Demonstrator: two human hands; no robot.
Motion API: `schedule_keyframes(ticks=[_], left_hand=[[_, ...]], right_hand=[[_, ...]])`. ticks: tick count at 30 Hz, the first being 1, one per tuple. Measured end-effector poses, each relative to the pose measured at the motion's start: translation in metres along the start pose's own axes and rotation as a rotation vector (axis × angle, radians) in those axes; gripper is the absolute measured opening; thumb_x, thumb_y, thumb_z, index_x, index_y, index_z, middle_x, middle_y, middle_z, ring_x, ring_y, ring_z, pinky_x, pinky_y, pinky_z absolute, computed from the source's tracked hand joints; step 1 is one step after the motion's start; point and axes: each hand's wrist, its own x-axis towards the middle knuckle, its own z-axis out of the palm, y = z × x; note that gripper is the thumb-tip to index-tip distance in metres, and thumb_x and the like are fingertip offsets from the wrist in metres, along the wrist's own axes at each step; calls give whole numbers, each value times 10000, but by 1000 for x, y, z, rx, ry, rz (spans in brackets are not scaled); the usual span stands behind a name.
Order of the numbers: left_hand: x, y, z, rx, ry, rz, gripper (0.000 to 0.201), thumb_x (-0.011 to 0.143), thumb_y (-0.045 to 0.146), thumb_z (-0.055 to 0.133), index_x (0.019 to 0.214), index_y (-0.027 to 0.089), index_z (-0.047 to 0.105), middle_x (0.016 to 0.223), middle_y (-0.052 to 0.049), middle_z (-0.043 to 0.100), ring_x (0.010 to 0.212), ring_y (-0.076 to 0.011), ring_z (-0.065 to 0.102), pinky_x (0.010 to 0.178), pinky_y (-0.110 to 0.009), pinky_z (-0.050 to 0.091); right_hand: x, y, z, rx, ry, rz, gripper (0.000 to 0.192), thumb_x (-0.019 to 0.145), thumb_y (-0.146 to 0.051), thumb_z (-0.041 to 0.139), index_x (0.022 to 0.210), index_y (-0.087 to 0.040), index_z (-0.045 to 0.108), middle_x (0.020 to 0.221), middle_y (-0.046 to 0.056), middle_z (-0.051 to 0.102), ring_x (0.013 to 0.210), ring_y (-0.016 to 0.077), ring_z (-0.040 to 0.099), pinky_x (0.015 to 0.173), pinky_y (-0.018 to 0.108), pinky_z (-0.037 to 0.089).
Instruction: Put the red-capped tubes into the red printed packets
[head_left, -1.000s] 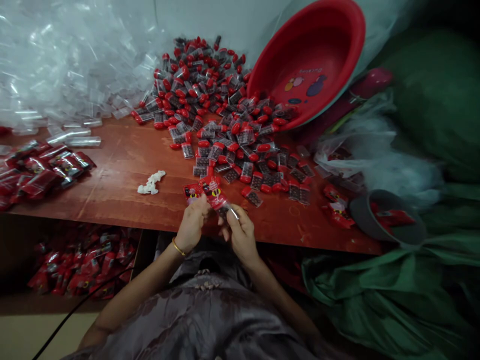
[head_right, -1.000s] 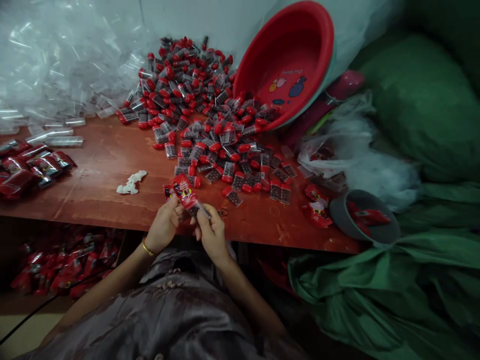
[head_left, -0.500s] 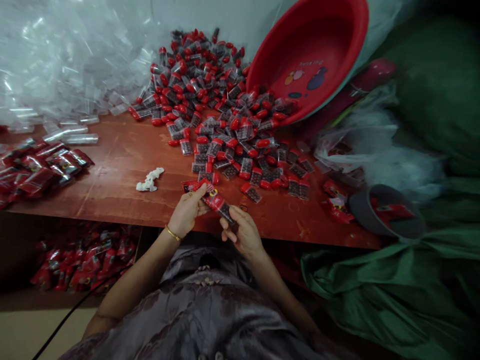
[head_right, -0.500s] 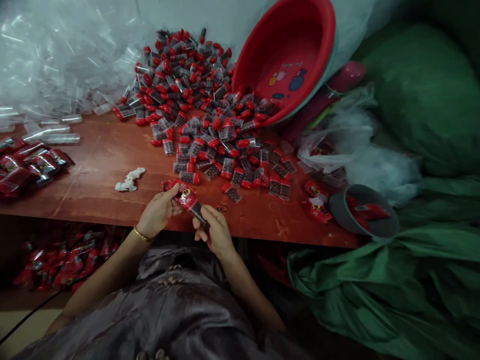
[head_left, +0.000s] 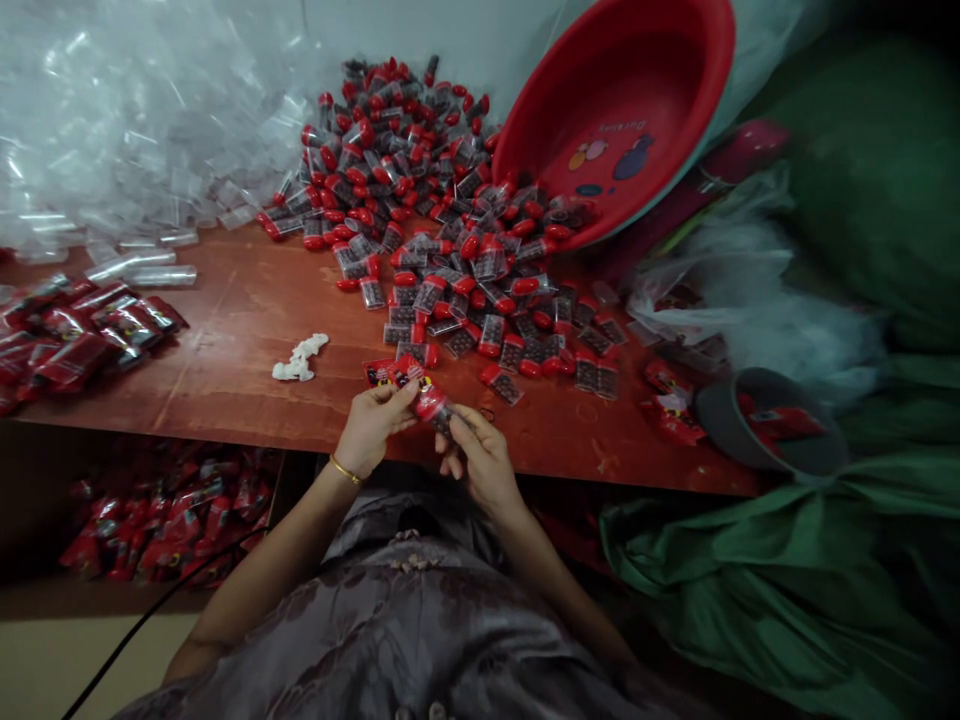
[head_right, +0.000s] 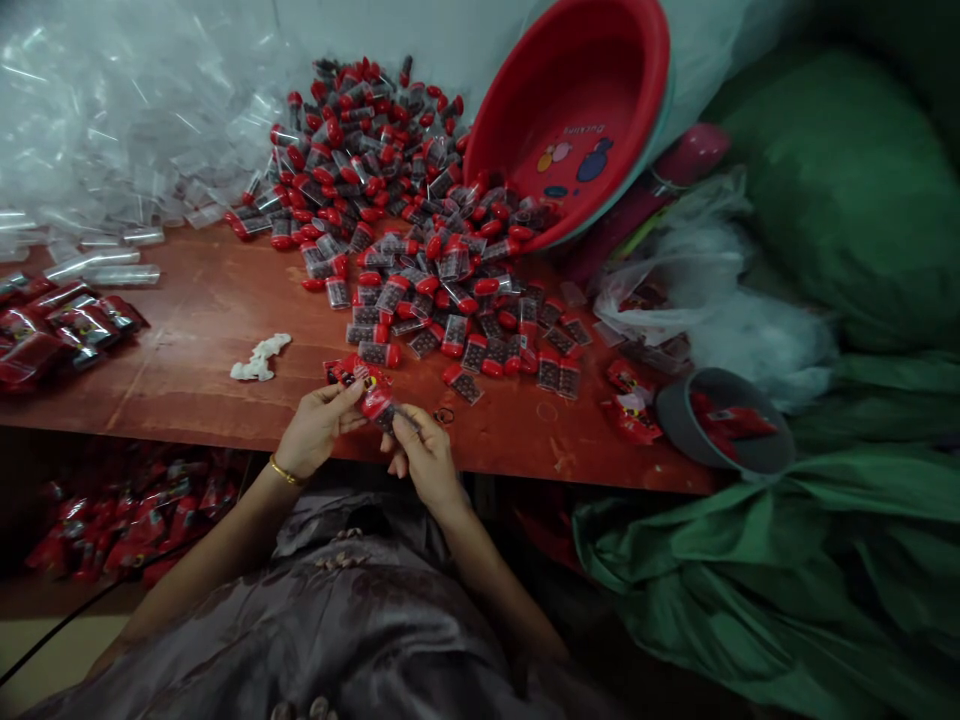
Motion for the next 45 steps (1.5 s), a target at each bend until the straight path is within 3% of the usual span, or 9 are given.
schedule_keyframes(ticks=[5,10,14,18,25,34,45], left_hand=[[1,12,-2,-4,49,54,387,504,396,835,716,131,650,638,-13,675,531,-109,618,566,-226,517],[2,16,-5,-19,51,-2,385,539,395,819,738,131,622,668,-28,693,577,-134,658,563,-224,532],[3,14,-6,-38,30,-52,404,527,412,824,718,134,602,668,-34,696,570,-134,659,541,-215,530],[4,11,-6,-51,11,-65,431,487,433,838,669,143,576,630,-19,678,544,-123,645,526,-208,521],[6,7,-5,-45,16,-89,466,438,439,854,655,139,571,598,-4,655,516,-112,622,516,-212,519],[4,8,-3,-35,3,-98,399,530,406,829,682,132,582,625,-18,668,522,-115,629,533,-220,528],[2,5,-2,-18,-5,-95,417,509,433,829,686,134,598,655,-21,675,542,-110,624,548,-217,521]], right_hand=[[0,0,-7,-61,26,-66,317,827,-446,571,1034,-206,572,619,-59,588,354,31,413,374,166,385],[-5,2,-16,-231,35,-207,320,898,-411,464,1129,-219,574,713,-22,623,459,66,488,488,217,461],[-6,-2,-22,-523,10,-430,308,914,-298,453,1198,-261,566,954,35,656,763,134,612,725,296,513],[-3,-7,-24,-716,-13,-620,328,901,-231,470,1212,-249,571,1109,77,610,1043,192,568,907,365,465],[-1,-7,-22,-796,9,-700,349,894,-204,470,1230,-232,563,1078,88,592,1023,189,569,887,354,477],[2,0,-26,-784,44,-866,399,826,-126,563,1193,-279,599,1067,82,545,971,195,558,813,366,495],[1,6,-30,-794,23,-892,430,818,-82,570,1189,-300,589,1089,78,527,975,184,561,791,348,511]])
